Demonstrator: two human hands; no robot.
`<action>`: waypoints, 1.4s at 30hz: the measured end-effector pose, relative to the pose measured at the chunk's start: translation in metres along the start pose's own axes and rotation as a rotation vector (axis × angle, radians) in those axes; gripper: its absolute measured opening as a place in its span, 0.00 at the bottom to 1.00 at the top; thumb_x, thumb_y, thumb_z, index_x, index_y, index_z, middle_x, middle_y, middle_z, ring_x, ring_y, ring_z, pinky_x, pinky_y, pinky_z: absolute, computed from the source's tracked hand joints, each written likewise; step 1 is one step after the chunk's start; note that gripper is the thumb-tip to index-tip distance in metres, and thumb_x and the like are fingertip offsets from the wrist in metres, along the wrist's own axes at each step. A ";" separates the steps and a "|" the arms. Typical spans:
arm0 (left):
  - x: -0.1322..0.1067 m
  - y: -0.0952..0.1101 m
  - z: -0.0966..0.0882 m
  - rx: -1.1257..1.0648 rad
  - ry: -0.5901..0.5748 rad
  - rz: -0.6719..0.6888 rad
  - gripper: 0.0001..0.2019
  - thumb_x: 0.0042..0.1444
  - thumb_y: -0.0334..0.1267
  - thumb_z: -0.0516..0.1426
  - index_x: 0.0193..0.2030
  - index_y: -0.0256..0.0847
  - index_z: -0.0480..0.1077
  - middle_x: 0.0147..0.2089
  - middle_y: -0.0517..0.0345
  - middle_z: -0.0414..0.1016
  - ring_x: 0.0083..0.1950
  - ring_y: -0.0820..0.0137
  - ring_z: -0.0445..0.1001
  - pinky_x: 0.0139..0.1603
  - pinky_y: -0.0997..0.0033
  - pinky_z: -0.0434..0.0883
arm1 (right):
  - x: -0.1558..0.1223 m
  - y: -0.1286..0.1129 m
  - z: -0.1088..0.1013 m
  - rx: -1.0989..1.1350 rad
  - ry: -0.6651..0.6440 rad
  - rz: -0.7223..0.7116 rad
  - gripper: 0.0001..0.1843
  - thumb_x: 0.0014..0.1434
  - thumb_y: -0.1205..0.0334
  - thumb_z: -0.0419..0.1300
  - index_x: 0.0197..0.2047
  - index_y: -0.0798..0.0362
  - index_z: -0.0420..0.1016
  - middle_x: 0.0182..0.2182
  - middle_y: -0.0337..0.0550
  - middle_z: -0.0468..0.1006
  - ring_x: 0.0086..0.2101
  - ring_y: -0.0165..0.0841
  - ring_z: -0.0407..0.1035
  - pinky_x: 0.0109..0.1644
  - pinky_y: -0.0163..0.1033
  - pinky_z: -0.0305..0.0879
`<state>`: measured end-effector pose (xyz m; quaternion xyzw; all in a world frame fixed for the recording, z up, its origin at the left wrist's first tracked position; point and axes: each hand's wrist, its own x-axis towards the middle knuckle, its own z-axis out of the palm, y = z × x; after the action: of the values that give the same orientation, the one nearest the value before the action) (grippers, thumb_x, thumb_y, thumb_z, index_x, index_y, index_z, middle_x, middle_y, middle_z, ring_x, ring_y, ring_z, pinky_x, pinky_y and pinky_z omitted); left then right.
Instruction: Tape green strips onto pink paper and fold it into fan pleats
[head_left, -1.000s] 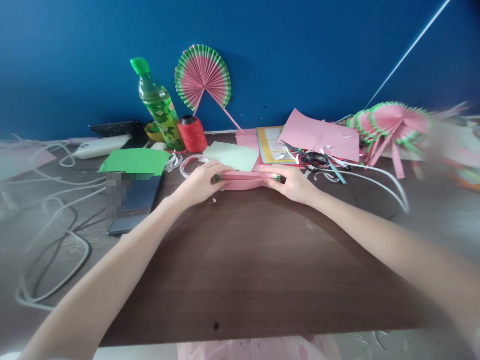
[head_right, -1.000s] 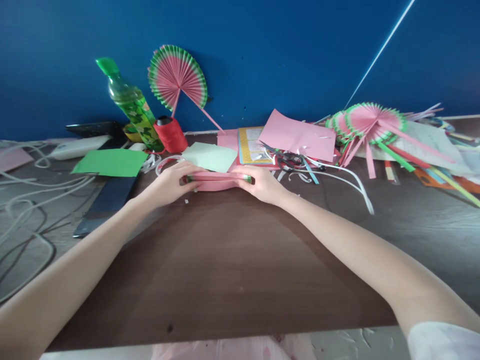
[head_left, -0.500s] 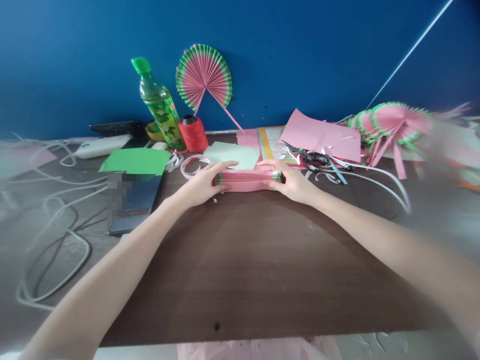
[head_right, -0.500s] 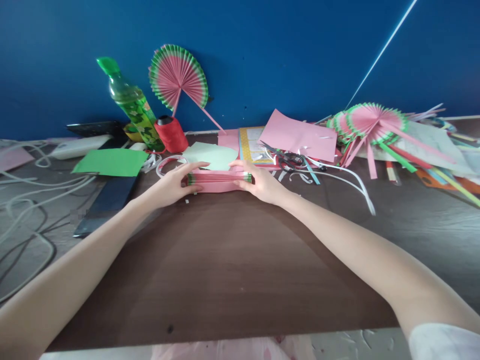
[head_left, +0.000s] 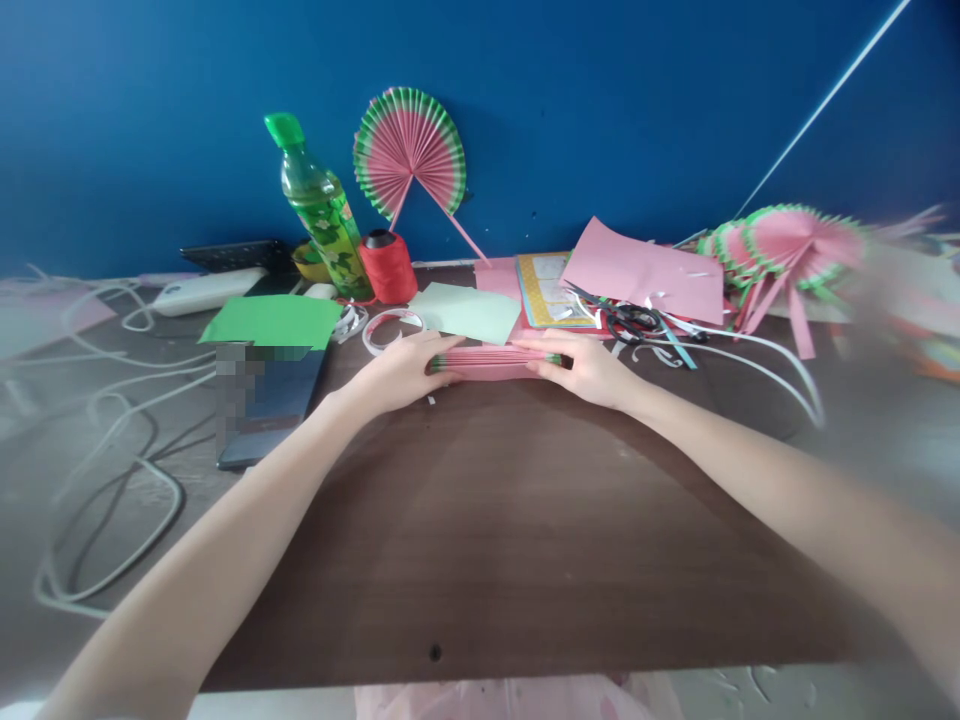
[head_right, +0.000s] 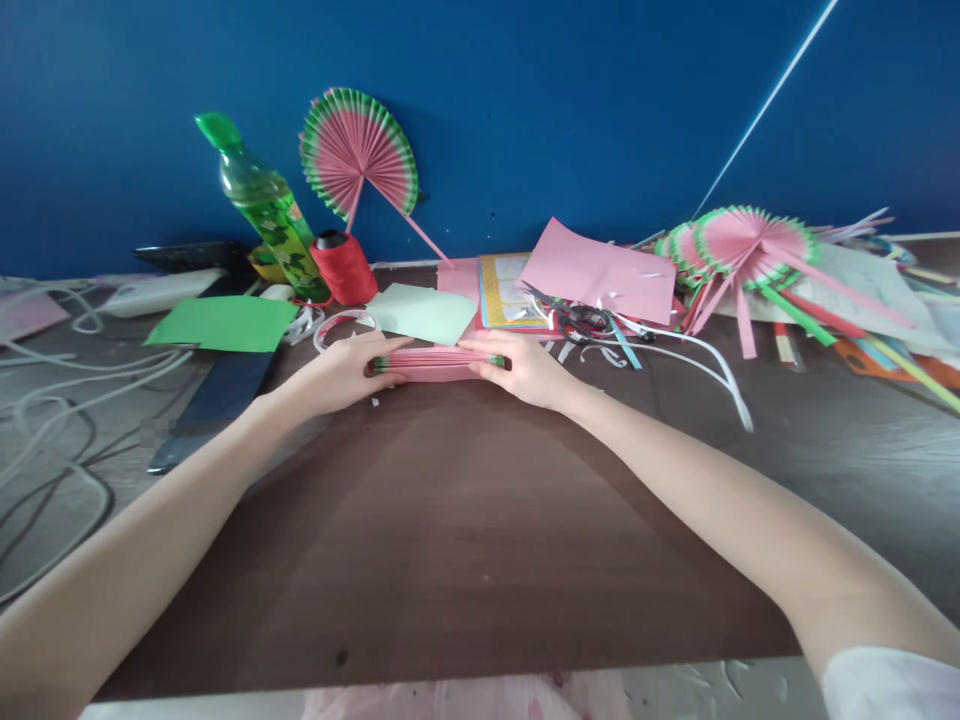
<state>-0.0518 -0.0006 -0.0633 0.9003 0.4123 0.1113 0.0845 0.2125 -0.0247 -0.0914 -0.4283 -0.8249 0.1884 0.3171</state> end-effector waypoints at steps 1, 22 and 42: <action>0.000 0.001 -0.001 0.023 -0.014 -0.005 0.25 0.56 0.45 0.54 0.59 0.38 0.63 0.48 0.48 0.70 0.50 0.62 0.68 0.51 0.63 0.65 | 0.000 0.000 0.000 -0.011 -0.006 0.001 0.20 0.58 0.57 0.55 0.53 0.48 0.70 0.52 0.45 0.72 0.55 0.41 0.63 0.57 0.52 0.60; -0.001 0.001 -0.002 0.040 -0.038 -0.063 0.26 0.59 0.47 0.49 0.62 0.42 0.57 0.56 0.49 0.67 0.55 0.59 0.66 0.53 0.61 0.63 | -0.003 -0.006 -0.003 0.001 -0.012 -0.029 0.27 0.58 0.59 0.55 0.61 0.42 0.58 0.52 0.43 0.70 0.51 0.40 0.65 0.56 0.53 0.60; 0.001 -0.001 0.004 -0.073 0.063 0.111 0.16 0.58 0.42 0.50 0.47 0.37 0.72 0.45 0.50 0.67 0.47 0.64 0.64 0.53 0.62 0.61 | 0.001 -0.002 -0.001 0.018 0.061 -0.063 0.09 0.57 0.61 0.56 0.37 0.52 0.76 0.34 0.44 0.73 0.35 0.35 0.67 0.43 0.44 0.64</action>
<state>-0.0505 0.0000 -0.0674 0.9141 0.3599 0.1593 0.0980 0.2114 -0.0255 -0.0890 -0.4050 -0.8262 0.1724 0.3517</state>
